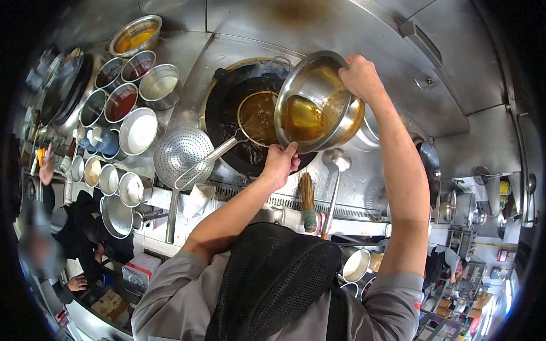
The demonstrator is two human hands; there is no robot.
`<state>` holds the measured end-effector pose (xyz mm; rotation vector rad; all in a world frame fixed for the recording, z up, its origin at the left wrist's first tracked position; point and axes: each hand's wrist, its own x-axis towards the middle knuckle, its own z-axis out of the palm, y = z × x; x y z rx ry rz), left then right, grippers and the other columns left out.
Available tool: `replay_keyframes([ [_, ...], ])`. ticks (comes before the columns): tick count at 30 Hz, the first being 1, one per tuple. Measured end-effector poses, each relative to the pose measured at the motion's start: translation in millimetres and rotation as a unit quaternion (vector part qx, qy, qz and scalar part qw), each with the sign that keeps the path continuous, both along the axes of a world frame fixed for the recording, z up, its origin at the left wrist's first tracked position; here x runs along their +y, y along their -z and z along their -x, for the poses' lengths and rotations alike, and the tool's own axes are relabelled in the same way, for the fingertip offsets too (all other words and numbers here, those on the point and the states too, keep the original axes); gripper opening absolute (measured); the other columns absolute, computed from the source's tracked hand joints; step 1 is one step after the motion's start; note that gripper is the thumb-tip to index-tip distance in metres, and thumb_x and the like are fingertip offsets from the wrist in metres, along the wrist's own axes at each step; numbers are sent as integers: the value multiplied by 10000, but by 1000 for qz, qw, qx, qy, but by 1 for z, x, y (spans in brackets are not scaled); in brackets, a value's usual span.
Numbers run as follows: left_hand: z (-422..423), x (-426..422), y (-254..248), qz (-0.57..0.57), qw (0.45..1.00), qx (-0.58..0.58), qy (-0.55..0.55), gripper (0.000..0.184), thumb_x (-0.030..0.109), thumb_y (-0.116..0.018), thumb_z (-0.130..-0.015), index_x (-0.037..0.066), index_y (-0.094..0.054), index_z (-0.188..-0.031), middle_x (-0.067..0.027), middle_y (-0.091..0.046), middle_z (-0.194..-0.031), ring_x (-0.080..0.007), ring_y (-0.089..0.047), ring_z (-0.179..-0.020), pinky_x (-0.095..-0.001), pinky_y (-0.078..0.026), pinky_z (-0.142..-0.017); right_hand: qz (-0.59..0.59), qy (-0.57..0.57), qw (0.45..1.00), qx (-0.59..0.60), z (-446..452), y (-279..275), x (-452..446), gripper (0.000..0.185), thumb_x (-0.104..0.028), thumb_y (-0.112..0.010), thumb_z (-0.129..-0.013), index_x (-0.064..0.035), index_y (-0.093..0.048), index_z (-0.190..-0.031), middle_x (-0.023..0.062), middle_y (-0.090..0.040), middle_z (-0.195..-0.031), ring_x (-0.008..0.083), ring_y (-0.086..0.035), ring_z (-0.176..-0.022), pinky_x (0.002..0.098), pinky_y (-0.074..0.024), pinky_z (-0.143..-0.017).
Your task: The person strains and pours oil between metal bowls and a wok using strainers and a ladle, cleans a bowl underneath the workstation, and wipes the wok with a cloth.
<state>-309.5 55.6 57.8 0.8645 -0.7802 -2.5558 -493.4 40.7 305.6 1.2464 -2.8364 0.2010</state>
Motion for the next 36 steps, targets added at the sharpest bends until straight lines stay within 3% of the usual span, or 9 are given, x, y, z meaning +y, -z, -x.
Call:
replay_keyframes([
  [4,-6,-4,-5,27,999,-22,-11,262,191,-663,-962,28,-476,-879,-56,-572,-726,-122,-554,-544,-260,-442,-444,30,-19,999,18,9,12,7,350,-198,-638,-838,77,-644,-1055,306,-671,-1046,467,-632,-1032,463,-498,-907],
  [7,-10,-7,-3,61,997,-53,-18,320,179,-666,-958,6,-401,-1001,-67,-574,-767,-123,-564,-563,-274,-465,-453,54,14,998,13,19,25,27,314,-213,-669,-827,72,-625,-950,261,-677,-912,401,-671,-894,446,-504,-805],
  [11,-22,-11,-10,160,984,-46,-58,347,144,-646,-951,19,-360,-1102,-74,-563,-817,-126,-561,-597,-288,-479,-513,260,29,940,-218,53,87,98,219,-162,-688,-882,-19,-566,-770,31,-569,-673,141,-556,-640,351,-445,-563],
  [15,-15,-12,6,361,923,-37,-132,403,93,-655,-909,-10,-365,-1170,-111,-603,-819,-209,-598,-662,-389,-499,-640,354,102,864,-342,44,146,158,236,-208,-700,-942,-125,-547,-782,-44,-522,-620,40,-407,-473,237,-274,-402],
  [19,-14,-15,-12,445,886,-63,-117,414,117,-667,-886,3,-381,-1162,-134,-586,-781,-259,-608,-670,-407,-495,-644,431,134,801,-392,44,179,181,304,-194,-698,-944,-163,-483,-732,-73,-460,-595,46,-352,-455,257,-249,-401],
  [22,-18,-16,-29,481,864,-92,-119,367,38,-648,-915,-2,-392,-1175,-66,-571,-819,-117,-535,-667,-291,-471,-616,430,122,800,-401,44,176,175,316,-199,-697,-946,-166,-469,-729,-76,-449,-593,44,-360,-464,254,-250,-407],
  [26,-35,-18,-31,480,857,-79,-170,348,12,-621,-926,-5,-379,-1175,-68,-580,-857,-113,-566,-703,-271,-475,-620,436,62,805,-398,54,199,150,302,-213,-684,-955,-155,-482,-738,-70,-476,-629,43,-373,-501,265,-256,-421],
  [32,-130,13,-52,471,838,-105,-254,344,23,-609,-950,4,-373,-1201,-93,-646,-970,-100,-593,-738,-241,-504,-607,348,-28,792,-501,-22,194,120,68,-154,-591,-958,-87,-578,-956,-19,-558,-667,89,-490,-524,273,-355,-449],
  [36,-187,69,-79,453,826,-190,-276,333,44,-612,-959,4,-392,-1205,-72,-649,-961,-90,-589,-742,-238,-514,-616,299,-93,756,-574,-63,194,134,85,-124,-596,-946,-69,-556,-895,-6,-550,-656,93,-487,-491,256,-353,-435],
])
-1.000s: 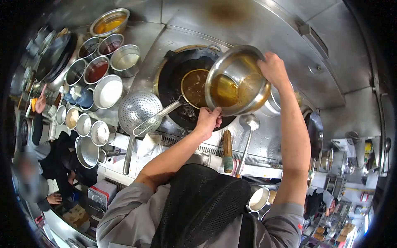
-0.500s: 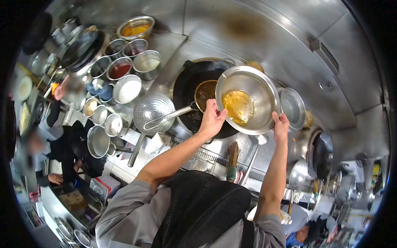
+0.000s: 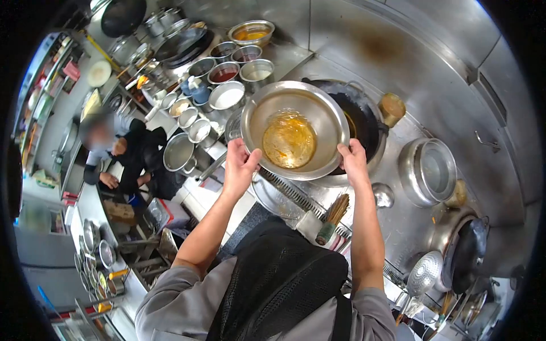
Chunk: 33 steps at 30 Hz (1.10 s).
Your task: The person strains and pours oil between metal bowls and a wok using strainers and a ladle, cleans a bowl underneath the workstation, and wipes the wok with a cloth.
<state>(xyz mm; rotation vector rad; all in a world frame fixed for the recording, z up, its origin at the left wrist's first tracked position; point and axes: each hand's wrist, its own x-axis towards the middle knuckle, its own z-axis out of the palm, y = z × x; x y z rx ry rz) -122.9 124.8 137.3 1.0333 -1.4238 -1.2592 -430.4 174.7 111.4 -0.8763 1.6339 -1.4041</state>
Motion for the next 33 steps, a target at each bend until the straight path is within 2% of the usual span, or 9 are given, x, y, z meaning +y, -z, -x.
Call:
replay_keyframes([
  [3,-12,36,-23,-2,998,13,-56,360,58,-623,-951,-21,-384,-1207,-74,-636,-888,-101,-580,-690,-250,-493,-599,-2,-40,999,-36,-11,-26,10,79,-115,-599,-945,-54,-568,-906,-3,-552,-682,82,-492,-523,255,-352,-436],
  [6,-20,56,-31,-25,995,63,-76,393,82,-647,-954,-24,-377,-1219,-72,-627,-860,-115,-590,-685,-250,-485,-598,10,-41,999,-20,-20,-55,7,84,-108,-598,-936,-35,-611,-975,23,-607,-766,96,-546,-615,265,-420,-512],
  [10,-52,74,-25,-25,989,67,-130,420,114,-688,-944,-2,-409,-1235,-48,-606,-825,-109,-572,-648,-246,-470,-580,78,-83,987,112,-46,-65,-10,279,-144,-619,-897,34,-625,-1112,151,-694,-926,230,-642,-812,361,-509,-778],
  [14,-107,107,-21,-26,979,73,-189,377,109,-677,-946,8,-439,-1221,-33,-578,-825,-97,-550,-652,-238,-442,-578,53,-100,972,205,-118,-82,-9,335,-187,-608,-907,49,-586,-1145,275,-677,-1017,400,-674,-976,448,-512,-865],
  [16,-141,128,-13,-14,972,75,-222,348,108,-663,-953,12,-448,-1209,-19,-573,-843,-80,-525,-661,-222,-422,-584,52,-152,968,195,-159,-85,-1,310,-184,-592,-922,52,-576,-1123,297,-670,-1044,417,-669,-1012,470,-510,-885],
  [19,-190,168,-2,-13,965,66,-252,302,116,-645,-965,20,-459,-1181,-15,-585,-897,-56,-489,-674,-204,-399,-585,17,-228,963,139,-216,-69,13,295,-166,-579,-928,71,-543,-1099,308,-667,-992,419,-676,-974,473,-522,-862],
  [22,-229,204,11,-13,955,1,-297,269,126,-642,-978,23,-464,-1151,-6,-580,-857,-52,-479,-647,-206,-385,-571,6,-258,954,154,-261,-9,24,318,-193,-627,-892,72,-555,-1054,293,-665,-985,417,-677,-927,479,-516,-817],
  [26,-258,236,33,-75,941,26,-329,252,93,-629,-970,14,-459,-1139,-18,-594,-877,-59,-485,-663,-209,-391,-582,-56,-294,940,164,-296,29,45,344,-209,-659,-875,67,-570,-1058,290,-662,-1002,422,-662,-957,484,-503,-827],
  [33,-317,252,91,-118,939,102,-306,320,93,-657,-956,12,-420,-1155,-44,-580,-886,-71,-493,-646,-214,-430,-575,-84,-295,925,223,-357,38,44,354,-217,-645,-898,55,-559,-1108,287,-633,-1128,421,-626,-1058,475,-478,-904],
])
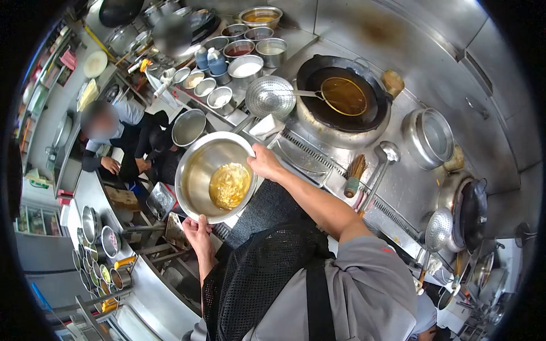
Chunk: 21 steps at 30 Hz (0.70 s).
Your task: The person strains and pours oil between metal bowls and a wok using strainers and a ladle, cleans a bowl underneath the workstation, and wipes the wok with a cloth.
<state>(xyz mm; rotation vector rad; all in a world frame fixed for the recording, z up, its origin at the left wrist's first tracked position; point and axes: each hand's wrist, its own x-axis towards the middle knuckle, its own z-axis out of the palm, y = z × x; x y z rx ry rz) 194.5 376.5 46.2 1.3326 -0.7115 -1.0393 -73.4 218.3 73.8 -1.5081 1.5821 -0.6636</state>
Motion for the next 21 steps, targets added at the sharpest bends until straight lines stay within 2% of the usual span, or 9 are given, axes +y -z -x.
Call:
replay_keyframes([
  [3,-30,10,2,-2,1000,-28,-11,296,57,-627,-966,9,-408,-1159,-47,-571,-879,-71,-486,-635,-214,-418,-560,-4,-2,1000,-18,-38,17,9,327,-208,-629,-906,45,-561,-1103,266,-646,-1110,421,-626,-1055,476,-479,-904],
  [7,-76,35,8,-2,998,-52,-28,315,72,-636,-964,5,-407,-1171,-33,-558,-877,-63,-497,-672,-206,-409,-566,-35,-24,999,-21,-81,37,38,296,-199,-637,-905,25,-599,-1094,234,-676,-1040,378,-659,-1002,443,-501,-881],
  [8,-86,41,9,-4,998,-63,-32,320,76,-638,-963,4,-407,-1173,-29,-556,-877,-62,-499,-681,-204,-408,-568,-32,-26,998,-43,-88,52,43,303,-204,-655,-896,16,-617,-1100,212,-690,-1022,332,-676,-949,421,-515,-850],
  [12,-106,51,7,-37,998,-27,-43,337,76,-650,-939,0,-415,-1169,-33,-573,-900,-70,-520,-717,-215,-426,-590,-58,-22,994,-87,-109,85,40,285,-192,-682,-882,13,-632,-1073,167,-698,-970,262,-668,-880,389,-520,-793],
  [15,-117,45,23,-20,997,-28,-62,325,65,-641,-944,-6,-418,-1169,-55,-612,-903,-92,-568,-691,-233,-465,-579,-39,-19,990,-132,-123,87,25,246,-161,-682,-892,16,-629,-1053,138,-698,-921,223,-657,-841,369,-518,-759],
  [17,-127,41,24,-32,997,-38,-52,323,71,-638,-949,-11,-417,-1169,-61,-615,-899,-95,-579,-711,-238,-479,-600,-28,-25,994,-107,-134,75,16,231,-156,-675,-905,20,-625,-1045,132,-703,-930,209,-656,-838,364,-518,-758],
  [18,-130,39,24,-26,997,-37,-64,323,84,-650,-948,-7,-421,-1156,-48,-613,-881,-88,-565,-680,-228,-469,-585,-6,-26,994,-105,-143,69,14,244,-174,-688,-895,25,-612,-1013,141,-689,-895,231,-652,-808,377,-511,-733],
  [21,-148,40,31,-20,994,-74,-82,338,104,-654,-953,-4,-416,-1167,-34,-609,-858,-77,-549,-656,-217,-450,-568,24,-60,997,31,-164,45,15,262,-194,-700,-881,28,-596,-975,155,-664,-847,262,-642,-771,396,-499,-703],
])
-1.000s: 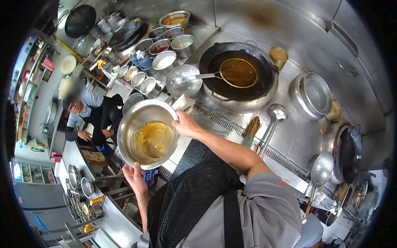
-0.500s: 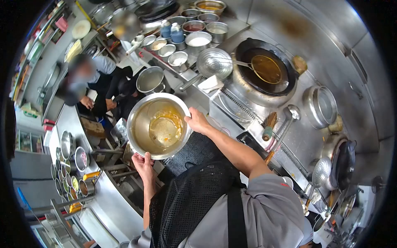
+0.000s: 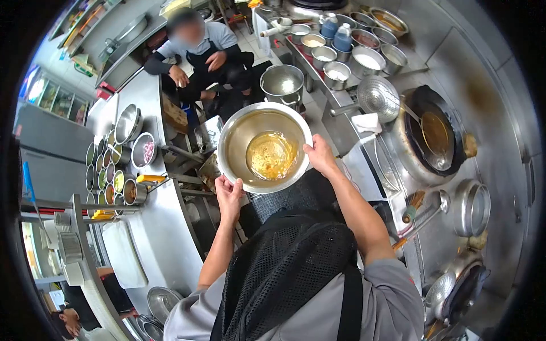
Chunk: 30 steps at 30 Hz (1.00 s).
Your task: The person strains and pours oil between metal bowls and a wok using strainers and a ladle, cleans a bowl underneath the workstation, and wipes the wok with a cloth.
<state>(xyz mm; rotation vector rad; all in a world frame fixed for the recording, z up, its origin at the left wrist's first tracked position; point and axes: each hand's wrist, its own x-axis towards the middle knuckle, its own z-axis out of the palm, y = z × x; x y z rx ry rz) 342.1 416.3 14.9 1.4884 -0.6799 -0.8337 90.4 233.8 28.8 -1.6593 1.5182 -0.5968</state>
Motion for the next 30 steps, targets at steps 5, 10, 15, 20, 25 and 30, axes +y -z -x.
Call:
replay_keyframes([
  [5,-19,5,-5,-1,1000,-3,-10,343,110,-646,-959,1,-413,-1185,-20,-598,-857,-72,-538,-666,-214,-437,-572,-48,-30,998,4,-19,7,5,264,-198,-707,-871,25,-595,-957,142,-651,-818,258,-634,-756,397,-495,-694],
  [10,-15,-8,7,-16,1000,-6,-22,320,91,-644,-956,5,-421,-1169,-6,-580,-843,-62,-510,-655,-218,-430,-573,-83,-36,994,-53,-16,32,-19,237,-179,-699,-879,22,-603,-961,107,-660,-832,201,-622,-760,376,-491,-687],
  [15,-2,-37,7,-36,999,2,-19,311,89,-642,-956,0,-417,-1152,-14,-581,-834,-66,-513,-645,-224,-428,-561,-85,-34,995,-46,-5,29,-48,232,-177,-698,-878,22,-605,-953,97,-647,-816,198,-605,-736,368,-485,-674],
  [20,15,-74,2,-40,998,-20,-39,315,98,-643,-957,-3,-417,-1152,-30,-600,-833,-84,-531,-640,-234,-447,-561,-85,-62,994,-39,8,29,-92,224,-168,-698,-877,21,-615,-962,102,-664,-821,199,-617,-731,366,-493,-676],
  [25,30,-105,-4,-23,997,-41,-62,331,101,-660,-946,-3,-419,-1148,-30,-609,-838,-77,-542,-644,-225,-458,-566,-68,-81,991,-85,16,22,-136,238,-180,-704,-870,23,-628,-971,118,-681,-840,202,-633,-744,366,-504,-687],
  [30,52,-153,-48,29,996,4,-79,314,74,-656,-941,5,-436,-1153,-18,-609,-871,-49,-504,-633,-196,-409,-552,-12,-89,989,-120,35,10,-185,255,-209,-702,-865,15,-631,-961,111,-667,-811,209,-629,-735,364,-503,-686],
])
